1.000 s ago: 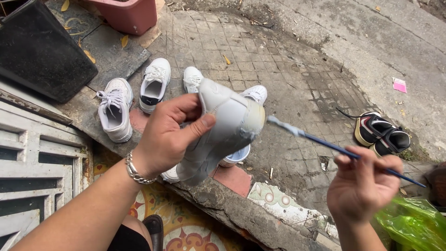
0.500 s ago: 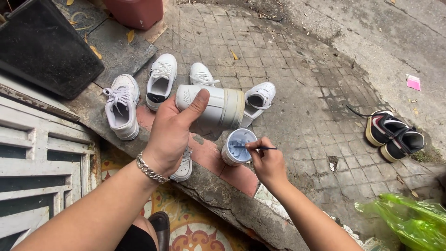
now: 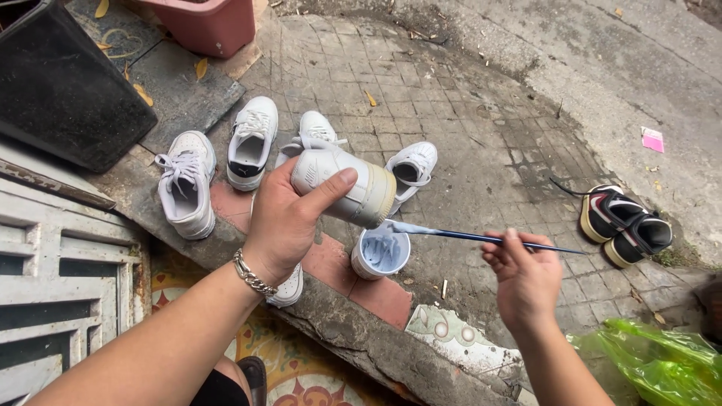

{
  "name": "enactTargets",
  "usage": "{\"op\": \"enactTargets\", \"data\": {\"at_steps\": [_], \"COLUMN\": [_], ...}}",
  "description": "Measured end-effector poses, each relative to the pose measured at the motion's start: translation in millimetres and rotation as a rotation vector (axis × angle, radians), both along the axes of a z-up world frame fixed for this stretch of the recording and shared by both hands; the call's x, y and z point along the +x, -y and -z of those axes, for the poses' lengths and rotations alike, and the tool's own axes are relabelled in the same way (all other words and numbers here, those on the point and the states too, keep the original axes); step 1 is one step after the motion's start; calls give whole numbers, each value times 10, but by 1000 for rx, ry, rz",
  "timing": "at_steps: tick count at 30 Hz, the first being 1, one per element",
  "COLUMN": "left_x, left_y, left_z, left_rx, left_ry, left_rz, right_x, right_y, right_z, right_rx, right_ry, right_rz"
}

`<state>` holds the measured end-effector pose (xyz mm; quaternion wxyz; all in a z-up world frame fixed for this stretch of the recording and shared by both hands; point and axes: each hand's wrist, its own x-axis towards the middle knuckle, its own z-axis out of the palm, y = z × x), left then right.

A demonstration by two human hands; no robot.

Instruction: Painting the soles of white sneakers with white paint to restore their appearance.

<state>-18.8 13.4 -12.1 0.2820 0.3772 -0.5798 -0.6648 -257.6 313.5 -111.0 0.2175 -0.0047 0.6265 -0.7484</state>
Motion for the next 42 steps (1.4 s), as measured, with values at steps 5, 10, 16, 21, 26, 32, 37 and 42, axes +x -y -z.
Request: {"op": "enactTargets", "data": {"at_steps": [5,10,16,21,26,32,37,42], "left_x": [-6,11,98,128,133,125,124,137], "left_y": [-97,-250,-424,-503,-559,-597,-617,-607], "left_z": [6,-30,-179,-236,-265,-316,-335,-336], "left_rx": [-35,107,169,250,292,354,333,347], "left_ry": [81,-193,-233,-277,-243,-285,-282,-301], "left_rz": [36,139,187,113,68,42,38,32], "right_x": [-109,124,103,307,253,329,235,266], "right_y": [-383,-506,-582,-726,-726,-771,-730,-767], "right_z": [-340,-507,-422,-500,-537,-560,-579,-588], "right_rx": [-244,-464,-459,-564,-585,-593,-611,-514], "right_ry": [-33,-200,-392,-574,-611,-574,-474,-408], "right_rz": [49,-122,-111,-171,-158,-157,-138,0]}}
